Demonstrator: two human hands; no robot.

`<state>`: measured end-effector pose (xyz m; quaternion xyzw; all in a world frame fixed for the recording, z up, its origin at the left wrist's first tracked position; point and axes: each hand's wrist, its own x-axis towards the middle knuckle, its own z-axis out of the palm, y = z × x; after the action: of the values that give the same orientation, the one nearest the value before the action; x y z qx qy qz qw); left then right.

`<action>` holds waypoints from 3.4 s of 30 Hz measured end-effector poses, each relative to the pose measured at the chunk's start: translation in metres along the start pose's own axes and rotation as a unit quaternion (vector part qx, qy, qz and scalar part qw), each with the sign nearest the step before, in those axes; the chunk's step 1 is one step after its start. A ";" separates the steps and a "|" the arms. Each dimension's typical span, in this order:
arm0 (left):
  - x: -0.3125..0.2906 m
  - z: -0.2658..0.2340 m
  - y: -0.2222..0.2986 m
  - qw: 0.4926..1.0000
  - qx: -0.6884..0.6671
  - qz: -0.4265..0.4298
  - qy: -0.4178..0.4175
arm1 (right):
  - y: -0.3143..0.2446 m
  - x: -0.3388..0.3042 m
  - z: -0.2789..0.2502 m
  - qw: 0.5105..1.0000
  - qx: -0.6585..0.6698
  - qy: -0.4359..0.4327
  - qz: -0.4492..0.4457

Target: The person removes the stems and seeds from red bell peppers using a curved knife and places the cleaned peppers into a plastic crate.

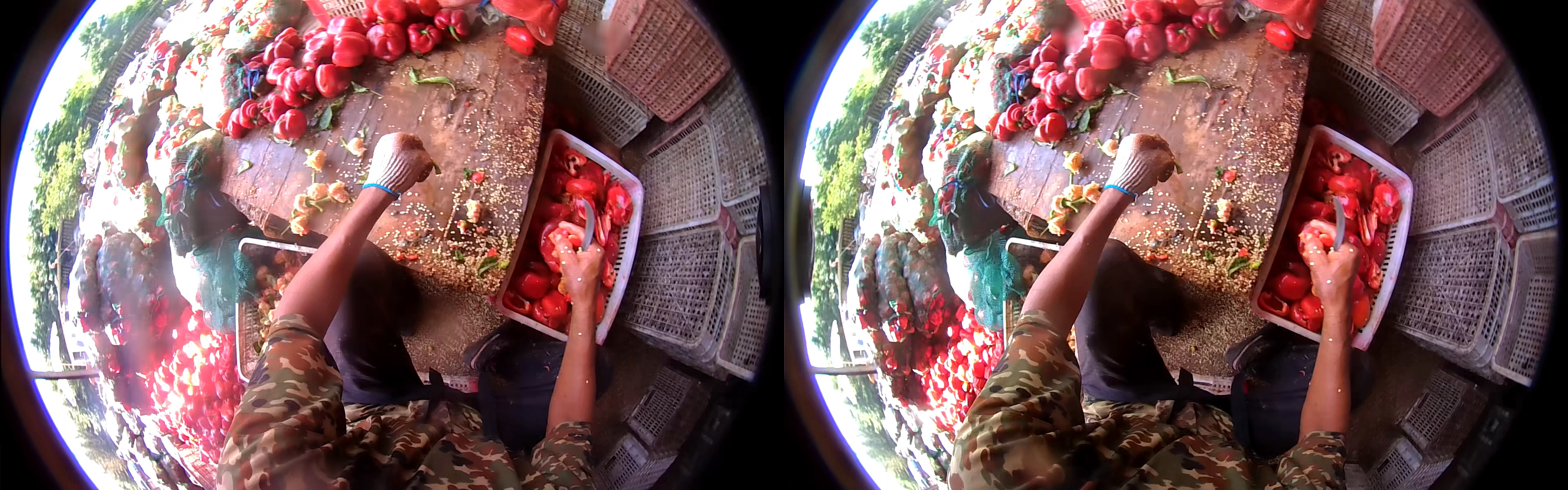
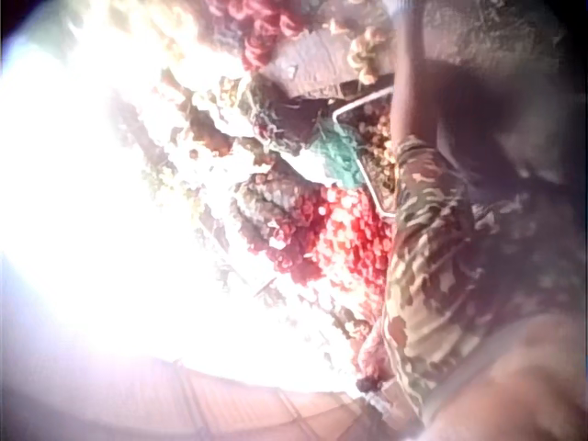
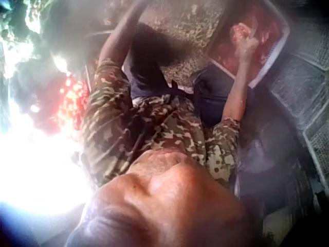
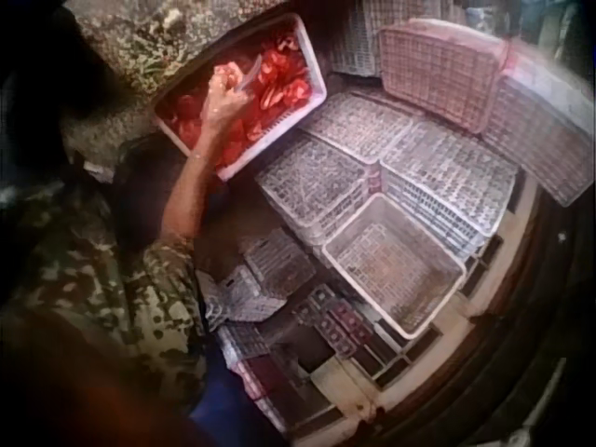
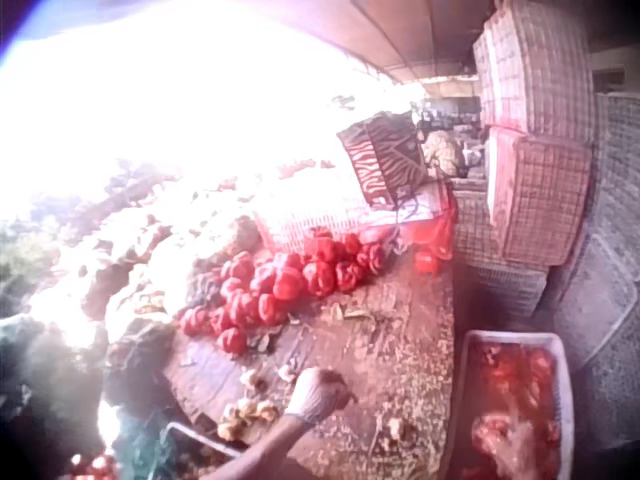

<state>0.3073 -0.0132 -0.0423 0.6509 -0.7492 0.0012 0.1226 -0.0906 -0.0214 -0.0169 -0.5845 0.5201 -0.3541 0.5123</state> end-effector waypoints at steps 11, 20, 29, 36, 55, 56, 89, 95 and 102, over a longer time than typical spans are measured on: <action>-0.058 -0.064 -0.145 0.941 0.008 -0.287 0.180 | 0.024 0.064 -0.060 0.873 -0.486 0.013 -0.030; -0.027 -0.020 -0.264 0.790 0.121 -0.596 0.074 | 0.062 0.011 -0.052 0.982 -0.168 0.006 0.086; -0.069 -0.054 -0.294 0.934 0.069 -0.349 -0.044 | 0.062 0.006 -0.028 0.997 -0.041 0.021 0.061; -0.029 -0.089 -0.085 0.859 -0.447 -0.166 0.187 | -0.051 -0.001 0.047 0.975 0.130 -0.094 0.155; -0.042 -0.076 0.225 0.403 -0.904 -0.135 -0.038 | -0.061 -0.073 0.001 0.961 0.057 -0.122 -0.240; -0.042 -0.079 0.230 0.524 -0.836 -0.154 -0.048 | -0.061 -0.073 -0.005 0.941 -0.023 -0.091 -0.324; -0.063 -0.053 0.202 0.901 -0.412 -0.102 -0.086 | -0.046 -0.067 0.019 0.934 -0.114 -0.042 -0.335; -0.061 -0.039 0.192 0.976 -0.213 0.019 0.042 | -0.035 -0.104 0.029 0.968 -0.151 -0.017 -0.198; -0.061 -0.042 0.204 0.962 -0.255 0.035 0.090 | -0.031 -0.108 0.036 0.973 -0.134 -0.018 -0.190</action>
<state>0.1236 0.0840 0.0189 0.5690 -0.7326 -0.1270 0.3512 -0.0716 0.0894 0.0178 -0.7420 0.4333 -0.3616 0.3620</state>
